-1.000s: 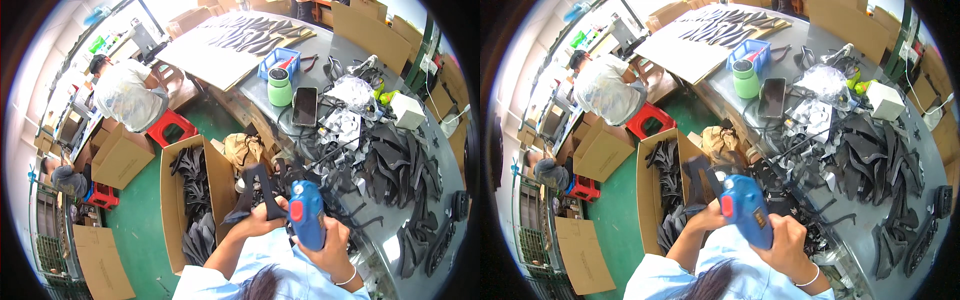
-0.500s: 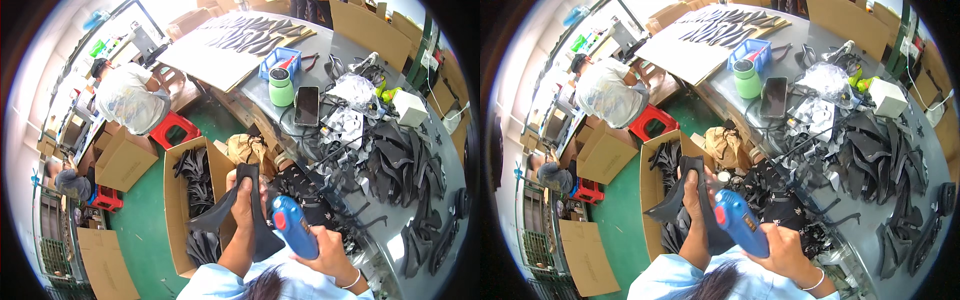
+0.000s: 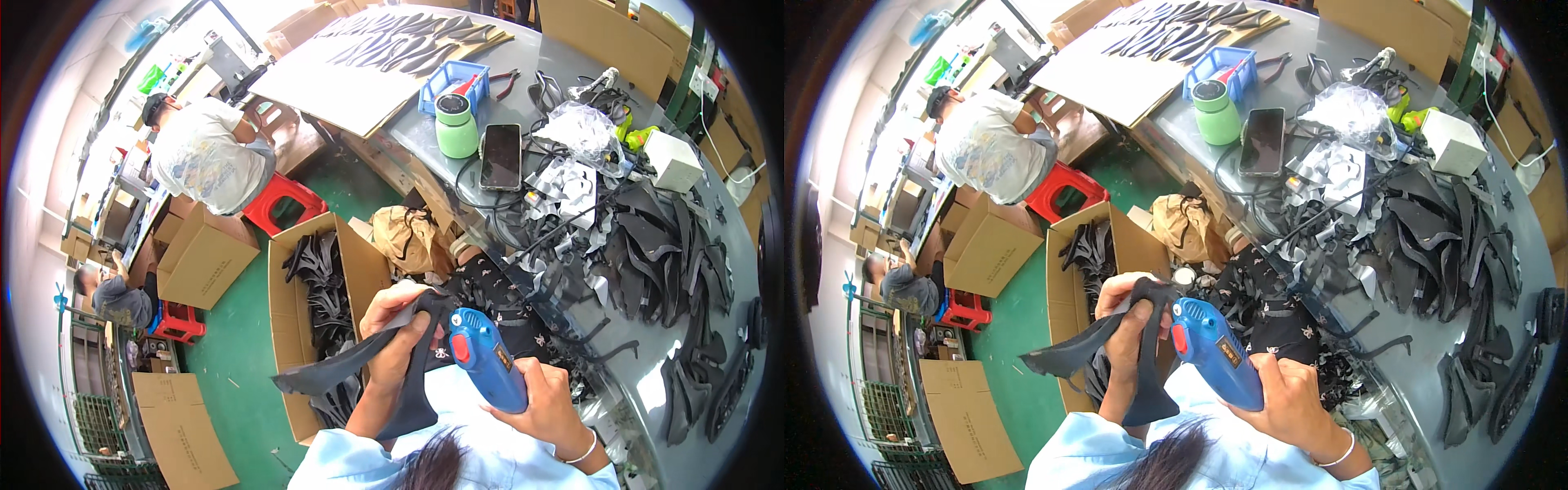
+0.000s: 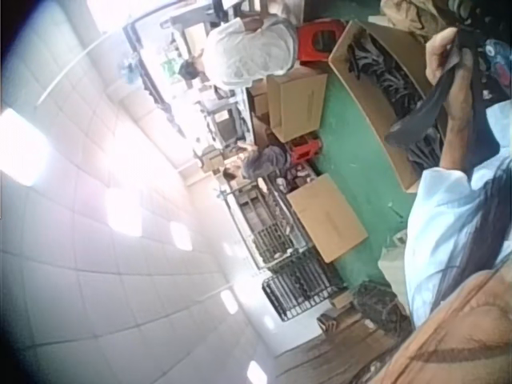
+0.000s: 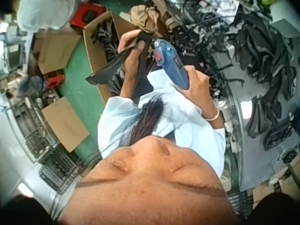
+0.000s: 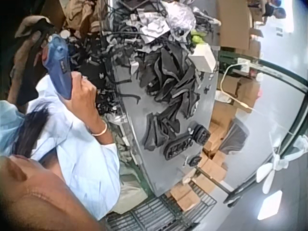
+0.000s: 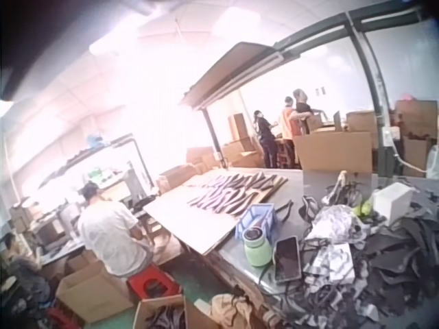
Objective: The person uses a hot glue gun to apply adhesive to the edges of black plastic parts and presses them together. They repeatedly pick parts from a pile on the table, apply glue, join them, and place the finished pieces into a cardboard box.
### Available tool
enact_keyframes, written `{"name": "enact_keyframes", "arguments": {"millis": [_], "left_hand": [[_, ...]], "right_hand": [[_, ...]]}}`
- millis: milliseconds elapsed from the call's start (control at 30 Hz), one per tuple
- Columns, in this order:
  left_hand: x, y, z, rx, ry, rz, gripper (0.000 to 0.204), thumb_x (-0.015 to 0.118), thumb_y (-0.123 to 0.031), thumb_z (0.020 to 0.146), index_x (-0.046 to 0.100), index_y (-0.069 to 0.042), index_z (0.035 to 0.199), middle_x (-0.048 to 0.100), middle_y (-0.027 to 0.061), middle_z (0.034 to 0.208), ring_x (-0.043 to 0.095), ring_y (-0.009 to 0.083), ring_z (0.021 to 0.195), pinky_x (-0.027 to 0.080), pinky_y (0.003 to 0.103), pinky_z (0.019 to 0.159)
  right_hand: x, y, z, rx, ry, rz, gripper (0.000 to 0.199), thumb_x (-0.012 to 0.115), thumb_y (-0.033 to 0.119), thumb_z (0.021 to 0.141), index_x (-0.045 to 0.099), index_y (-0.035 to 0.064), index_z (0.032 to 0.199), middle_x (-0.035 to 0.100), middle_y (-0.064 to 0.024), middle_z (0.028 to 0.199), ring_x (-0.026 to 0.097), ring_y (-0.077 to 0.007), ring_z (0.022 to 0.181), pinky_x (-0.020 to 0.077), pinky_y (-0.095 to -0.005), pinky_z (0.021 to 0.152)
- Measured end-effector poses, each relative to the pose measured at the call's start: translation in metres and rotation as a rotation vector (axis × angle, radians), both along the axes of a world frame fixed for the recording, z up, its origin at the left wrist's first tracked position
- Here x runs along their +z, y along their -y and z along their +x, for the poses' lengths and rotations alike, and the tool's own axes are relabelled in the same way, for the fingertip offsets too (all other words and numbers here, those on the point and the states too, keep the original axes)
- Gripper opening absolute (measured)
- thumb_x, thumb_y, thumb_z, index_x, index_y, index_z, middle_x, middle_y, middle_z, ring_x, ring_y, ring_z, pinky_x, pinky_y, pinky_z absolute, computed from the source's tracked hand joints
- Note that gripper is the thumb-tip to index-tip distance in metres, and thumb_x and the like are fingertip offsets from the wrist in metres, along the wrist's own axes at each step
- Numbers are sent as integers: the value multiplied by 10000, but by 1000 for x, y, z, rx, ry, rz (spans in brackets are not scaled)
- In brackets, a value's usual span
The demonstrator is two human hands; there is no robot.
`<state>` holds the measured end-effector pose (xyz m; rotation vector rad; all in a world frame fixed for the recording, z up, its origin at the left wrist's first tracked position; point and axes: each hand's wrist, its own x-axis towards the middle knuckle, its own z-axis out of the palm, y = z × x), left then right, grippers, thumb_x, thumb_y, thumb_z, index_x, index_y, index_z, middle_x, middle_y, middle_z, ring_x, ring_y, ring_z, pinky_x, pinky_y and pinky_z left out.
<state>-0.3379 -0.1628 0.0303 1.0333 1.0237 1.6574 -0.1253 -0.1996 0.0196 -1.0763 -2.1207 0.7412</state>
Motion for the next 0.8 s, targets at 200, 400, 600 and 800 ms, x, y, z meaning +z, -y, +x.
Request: {"name": "enact_keyframes", "arguments": {"millis": [200,400,600,800], "left_hand": [[7,0,-9,-161,-62,-126,230,586,-15,791,546,3,1017,586,111,791,563,126,573,464,241,488],[32,-7,-28,-443,-119,-478,263,593,-63,827,594,23,1075,610,50,852,565,88,713,452,204,647],[38,-16,-42,-523,-244,-628,311,645,-103,793,610,-13,1089,630,31,840,570,69,611,446,191,541],[45,-23,-46,-625,-403,-688,270,643,-81,795,636,-4,1053,638,31,854,571,79,644,468,210,576]], "right_hand": [[1,-2,3,6,8,22,577,845,327,617,495,-4,934,593,-112,690,613,-257,550,493,-330,527],[-2,-3,9,-10,-32,-28,498,804,289,664,508,-8,933,560,-111,608,593,-279,530,476,-368,500],[-14,1,21,28,113,-18,452,790,254,664,510,3,915,560,-107,600,582,-271,521,464,-360,495],[-12,2,18,63,139,-5,417,766,173,634,499,11,910,563,-79,596,573,-265,511,435,-351,500]]}}
